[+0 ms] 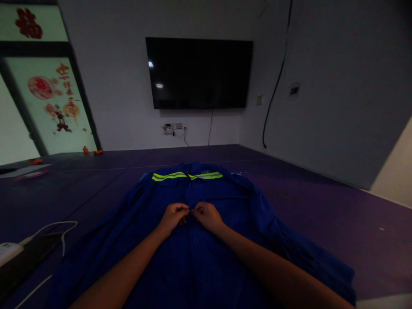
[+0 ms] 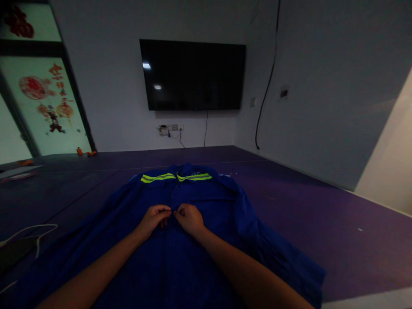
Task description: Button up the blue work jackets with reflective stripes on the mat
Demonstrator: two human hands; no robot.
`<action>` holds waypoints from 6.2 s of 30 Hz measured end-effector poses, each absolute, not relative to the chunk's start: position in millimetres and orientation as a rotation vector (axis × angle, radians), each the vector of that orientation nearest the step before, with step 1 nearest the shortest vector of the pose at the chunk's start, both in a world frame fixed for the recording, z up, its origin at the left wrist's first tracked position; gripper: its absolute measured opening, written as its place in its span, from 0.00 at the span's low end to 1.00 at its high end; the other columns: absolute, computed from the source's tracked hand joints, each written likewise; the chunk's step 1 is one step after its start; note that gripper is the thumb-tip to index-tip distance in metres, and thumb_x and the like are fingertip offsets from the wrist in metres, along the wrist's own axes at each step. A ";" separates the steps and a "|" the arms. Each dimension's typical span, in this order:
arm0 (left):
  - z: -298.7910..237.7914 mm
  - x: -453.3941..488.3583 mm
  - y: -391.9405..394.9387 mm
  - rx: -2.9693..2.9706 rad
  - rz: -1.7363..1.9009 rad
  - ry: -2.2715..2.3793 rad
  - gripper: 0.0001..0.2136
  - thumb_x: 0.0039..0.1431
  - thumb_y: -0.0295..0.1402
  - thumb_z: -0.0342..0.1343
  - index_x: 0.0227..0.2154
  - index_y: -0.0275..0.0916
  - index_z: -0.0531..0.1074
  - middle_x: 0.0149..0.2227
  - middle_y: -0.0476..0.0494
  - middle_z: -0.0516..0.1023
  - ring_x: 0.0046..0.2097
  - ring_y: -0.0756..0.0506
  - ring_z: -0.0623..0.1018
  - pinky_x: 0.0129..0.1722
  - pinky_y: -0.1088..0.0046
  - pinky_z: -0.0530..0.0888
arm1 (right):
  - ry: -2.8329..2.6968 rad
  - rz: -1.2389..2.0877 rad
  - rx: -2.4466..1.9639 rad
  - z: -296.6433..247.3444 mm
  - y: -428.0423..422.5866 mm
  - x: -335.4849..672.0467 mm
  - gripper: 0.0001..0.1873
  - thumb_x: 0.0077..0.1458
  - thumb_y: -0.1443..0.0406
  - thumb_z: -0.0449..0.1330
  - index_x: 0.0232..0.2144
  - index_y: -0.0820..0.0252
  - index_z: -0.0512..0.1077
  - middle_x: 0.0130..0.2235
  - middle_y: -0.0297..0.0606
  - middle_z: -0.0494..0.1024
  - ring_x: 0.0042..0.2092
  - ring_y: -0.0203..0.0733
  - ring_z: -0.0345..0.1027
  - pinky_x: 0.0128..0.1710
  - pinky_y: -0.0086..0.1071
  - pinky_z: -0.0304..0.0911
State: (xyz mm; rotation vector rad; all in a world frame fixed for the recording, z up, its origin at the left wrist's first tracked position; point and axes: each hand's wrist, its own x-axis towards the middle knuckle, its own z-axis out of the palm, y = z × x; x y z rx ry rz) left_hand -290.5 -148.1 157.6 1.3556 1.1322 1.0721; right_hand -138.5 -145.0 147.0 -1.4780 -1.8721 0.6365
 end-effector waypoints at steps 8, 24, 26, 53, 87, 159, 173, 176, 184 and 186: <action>154.4 -291.3 -146.6 1.374 1.053 1.156 0.09 0.42 0.27 0.51 0.28 0.33 0.72 0.14 0.54 0.68 0.15 0.55 0.66 0.17 0.81 0.60 | -1.883 0.634 -1.477 147.1 -145.3 -138.2 0.11 0.49 0.59 0.54 0.24 0.60 0.70 0.21 0.33 0.73 0.23 0.33 0.65 0.21 0.23 0.52; 147.7 -295.2 -143.9 1.572 1.082 1.167 0.11 0.39 0.25 0.53 0.30 0.34 0.70 0.17 0.54 0.69 0.18 0.54 0.68 0.18 0.80 0.63 | -1.894 0.615 -1.461 145.1 -143.4 -138.4 0.10 0.49 0.60 0.55 0.25 0.59 0.71 0.22 0.33 0.74 0.24 0.33 0.65 0.22 0.24 0.52; 147.5 -295.2 -143.7 1.586 1.084 1.175 0.11 0.39 0.27 0.55 0.30 0.33 0.70 0.19 0.53 0.70 0.18 0.53 0.68 0.19 0.79 0.64 | -1.890 0.619 -1.466 144.6 -143.1 -138.5 0.10 0.50 0.60 0.55 0.25 0.60 0.71 0.22 0.33 0.74 0.24 0.33 0.65 0.22 0.24 0.52; 155.4 -293.9 -150.8 2.192 1.019 1.154 0.10 0.45 0.24 0.52 0.33 0.36 0.73 0.30 0.46 0.72 0.28 0.51 0.70 0.28 0.78 0.65 | -1.947 0.564 -1.513 155.0 -152.5 -139.0 0.13 0.47 0.55 0.58 0.24 0.59 0.72 0.22 0.32 0.74 0.23 0.31 0.64 0.21 0.24 0.49; 155.5 -293.4 -152.7 2.212 1.065 1.195 0.11 0.47 0.26 0.51 0.34 0.37 0.73 0.32 0.44 0.73 0.30 0.50 0.70 0.31 0.76 0.67 | -1.916 0.635 -1.441 151.1 -148.0 -138.9 0.07 0.47 0.67 0.53 0.26 0.59 0.71 0.24 0.33 0.75 0.25 0.33 0.67 0.22 0.23 0.53; 157.8 -292.9 -153.3 2.349 1.060 1.240 0.09 0.50 0.25 0.50 0.28 0.38 0.75 0.32 0.44 0.76 0.35 0.48 0.74 0.37 0.74 0.69 | -1.860 0.667 -1.685 160.7 -152.7 -140.4 0.08 0.47 0.62 0.55 0.25 0.58 0.73 0.25 0.32 0.76 0.27 0.33 0.68 0.21 0.23 0.51; 166.4 -288.2 -163.6 2.500 0.861 1.366 0.09 0.51 0.27 0.50 0.35 0.39 0.72 0.37 0.45 0.74 0.37 0.48 0.73 0.35 0.76 0.68 | -1.876 0.696 -1.662 162.0 -153.3 -140.5 0.10 0.49 0.63 0.52 0.26 0.58 0.73 0.23 0.31 0.75 0.26 0.32 0.67 0.22 0.23 0.51; 164.7 -287.7 -162.7 2.508 0.880 1.381 0.09 0.51 0.27 0.50 0.35 0.39 0.72 0.36 0.45 0.74 0.37 0.48 0.73 0.35 0.75 0.68 | -1.890 0.700 -1.656 162.2 -153.6 -140.4 0.10 0.49 0.63 0.52 0.26 0.58 0.73 0.22 0.30 0.75 0.26 0.32 0.67 0.22 0.22 0.51; 159.7 -288.7 -158.2 2.481 0.921 1.362 0.09 0.51 0.25 0.49 0.33 0.38 0.72 0.34 0.45 0.73 0.36 0.48 0.72 0.36 0.74 0.68 | -1.899 0.692 -1.590 157.9 -153.0 -140.0 0.10 0.50 0.64 0.51 0.28 0.58 0.72 0.23 0.31 0.75 0.26 0.32 0.67 0.23 0.22 0.53; 159.8 -288.8 -157.7 2.468 0.934 1.363 0.08 0.51 0.25 0.49 0.31 0.38 0.72 0.33 0.45 0.73 0.35 0.48 0.72 0.35 0.74 0.67 | -1.898 0.637 -1.564 157.5 -153.6 -140.3 0.09 0.50 0.65 0.52 0.29 0.58 0.72 0.25 0.32 0.75 0.27 0.33 0.67 0.24 0.23 0.53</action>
